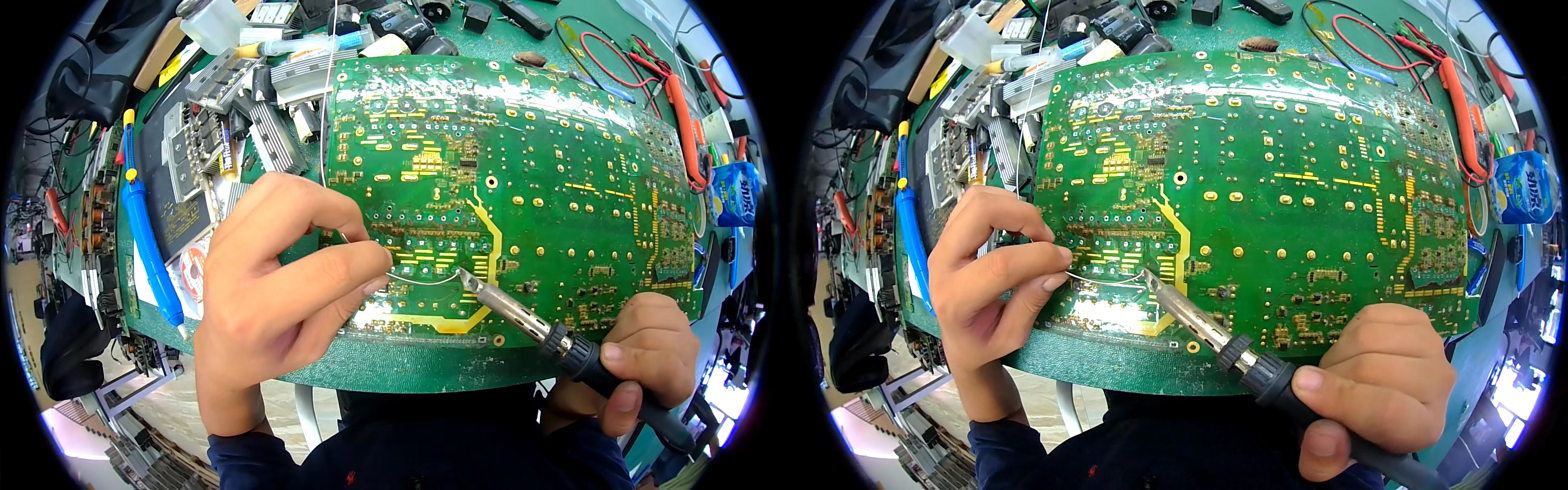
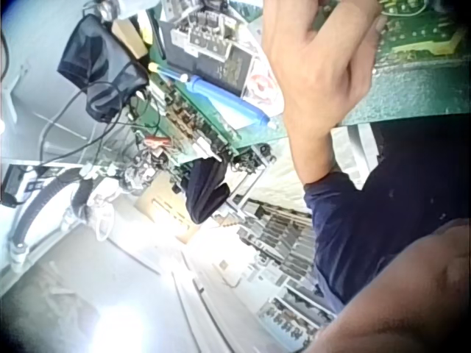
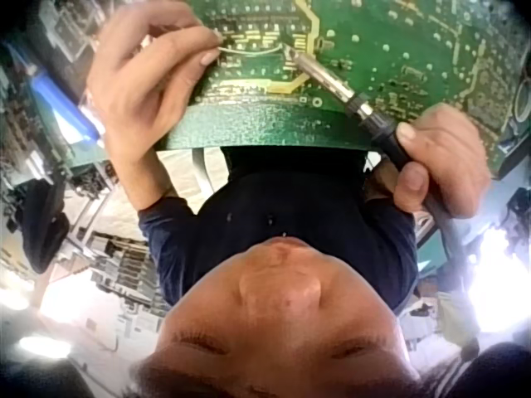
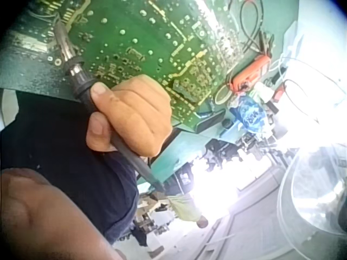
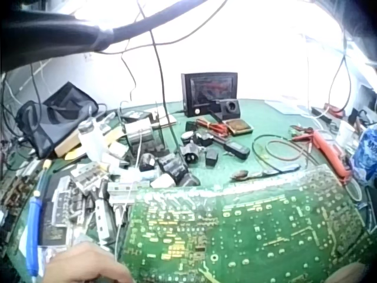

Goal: The person solders components onto a circuit board using a soldering iron and solder wire, then uses a desoldering pump to remove excess solder.

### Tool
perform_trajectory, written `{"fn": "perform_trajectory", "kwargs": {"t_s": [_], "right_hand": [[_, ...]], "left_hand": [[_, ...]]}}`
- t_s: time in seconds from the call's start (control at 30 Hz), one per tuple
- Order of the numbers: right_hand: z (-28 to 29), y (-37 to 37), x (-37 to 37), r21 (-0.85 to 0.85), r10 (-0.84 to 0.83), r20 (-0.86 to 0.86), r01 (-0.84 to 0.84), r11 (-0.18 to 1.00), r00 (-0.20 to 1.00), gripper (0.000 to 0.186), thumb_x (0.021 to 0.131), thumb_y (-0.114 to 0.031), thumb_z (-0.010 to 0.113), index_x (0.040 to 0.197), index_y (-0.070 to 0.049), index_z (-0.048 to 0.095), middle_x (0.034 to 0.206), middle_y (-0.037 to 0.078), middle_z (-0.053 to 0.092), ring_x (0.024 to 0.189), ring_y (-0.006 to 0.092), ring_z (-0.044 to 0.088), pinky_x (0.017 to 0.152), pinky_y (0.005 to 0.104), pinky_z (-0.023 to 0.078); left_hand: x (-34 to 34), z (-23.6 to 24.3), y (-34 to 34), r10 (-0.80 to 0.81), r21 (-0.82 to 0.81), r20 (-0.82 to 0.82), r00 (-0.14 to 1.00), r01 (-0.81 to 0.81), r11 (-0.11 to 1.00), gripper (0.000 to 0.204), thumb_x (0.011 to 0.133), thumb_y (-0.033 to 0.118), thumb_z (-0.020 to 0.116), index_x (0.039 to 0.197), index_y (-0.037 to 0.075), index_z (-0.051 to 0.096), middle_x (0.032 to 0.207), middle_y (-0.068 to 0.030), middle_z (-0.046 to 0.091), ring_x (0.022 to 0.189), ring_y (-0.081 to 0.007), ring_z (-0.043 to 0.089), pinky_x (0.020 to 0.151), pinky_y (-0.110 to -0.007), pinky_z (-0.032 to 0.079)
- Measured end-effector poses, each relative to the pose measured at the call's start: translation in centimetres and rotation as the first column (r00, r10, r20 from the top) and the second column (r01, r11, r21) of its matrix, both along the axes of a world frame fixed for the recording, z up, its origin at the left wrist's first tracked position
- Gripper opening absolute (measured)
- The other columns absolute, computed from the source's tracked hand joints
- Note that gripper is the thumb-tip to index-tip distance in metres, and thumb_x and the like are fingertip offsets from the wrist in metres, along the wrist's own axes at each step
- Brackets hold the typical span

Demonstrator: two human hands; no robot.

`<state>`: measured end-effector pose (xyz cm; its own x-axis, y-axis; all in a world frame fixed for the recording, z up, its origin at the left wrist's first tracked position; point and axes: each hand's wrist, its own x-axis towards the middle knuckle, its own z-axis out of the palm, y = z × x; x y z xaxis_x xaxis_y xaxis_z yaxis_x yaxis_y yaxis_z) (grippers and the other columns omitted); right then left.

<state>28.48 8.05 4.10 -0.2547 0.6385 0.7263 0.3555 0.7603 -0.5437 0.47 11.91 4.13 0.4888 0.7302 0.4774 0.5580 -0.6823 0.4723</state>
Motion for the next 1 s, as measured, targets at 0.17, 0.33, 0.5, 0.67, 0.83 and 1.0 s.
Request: {"fn": "perform_trajectory", "kwargs": {"t_s": [0.17,0.33,0.5,0.67,0.83,1.0], "right_hand": [[-0.3,0.2,0.1,-0.002,0.042,0.021,-0.042,0.999,0.999,0.026,0.084,-0.027,0.055,0.072,-0.003,0.053,0.044,0.001,0.042,0.034,0.0130,0.037,0.040,0.0284,0.026],[-0.2,0.0,-0.2,0.009,-0.038,0.003,0.038,0.999,0.999,0.027,0.084,-0.026,0.054,0.071,-0.003,0.051,0.043,0.000,0.040,0.033,0.0127,0.036,0.039,0.0281,0.025],[-0.3,0.1,-0.4,0.006,-0.040,-0.017,0.040,0.999,0.999,0.027,0.083,-0.026,0.054,0.070,-0.003,0.051,0.042,0.000,0.039,0.033,0.0126,0.035,0.039,0.0277,0.024],[0.2,0.1,0.4,-0.035,0.056,0.003,-0.056,0.998,0.998,0.024,0.082,-0.024,0.061,0.077,-0.001,0.059,0.048,0.002,0.048,0.038,0.0152,0.043,0.040,0.0288,0.031],[0.5,0.2,0.8,-0.059,0.115,-0.013,-0.116,0.992,0.993,0.020,0.080,-0.018,0.063,0.082,0.002,0.063,0.051,0.003,0.052,0.039,0.0169,0.049,0.040,0.0293,0.034],[0.6,1.0,1.2,-0.043,0.170,-0.008,-0.170,0.985,0.985,0.016,0.076,-0.010,0.062,0.081,0.005,0.062,0.051,0.005,0.053,0.038,0.0179,0.049,0.038,0.0287,0.034]], "left_hand": [[0.0,-0.2,-0.3,0.016,-0.001,-0.014,1.000,-0.016,1.000,0.020,0.060,0.009,0.072,0.080,0.005,0.068,0.079,-0.0083,0.058,0.071,-0.0235,0.053,0.065,-0.033,0.041],[0.1,0.2,-0.1,0.005,-0.023,-0.013,1.000,-0.005,1.000,0.020,0.060,0.008,0.071,0.080,0.005,0.068,0.079,-0.0085,0.058,0.071,-0.0236,0.053,0.065,-0.033,0.041],[0.1,0.1,-0.1,0.012,-0.015,-0.012,1.000,-0.012,1.000,0.020,0.060,0.007,0.072,0.080,0.005,0.068,0.079,-0.0086,0.058,0.071,-0.0237,0.054,0.065,-0.033,0.041],[0.0,0.3,-0.2,0.008,-0.015,-0.022,1.000,-0.008,1.000,0.020,0.060,0.007,0.072,0.079,0.005,0.068,0.079,-0.0086,0.058,0.071,-0.0237,0.054,0.065,-0.033,0.041],[0.2,0.4,-0.2,0.003,-0.004,-0.052,0.999,-0.003,1.000,0.019,0.061,0.006,0.071,0.079,0.005,0.067,0.080,-0.0078,0.058,0.072,-0.0232,0.054,0.065,-0.033,0.041],[0.4,0.4,-0.4,0.022,-0.015,-0.057,0.998,-0.023,1.000,0.018,0.062,0.003,0.070,0.080,0.004,0.066,0.080,-0.0077,0.057,0.072,-0.0221,0.054,0.064,-0.032,0.041]]}}
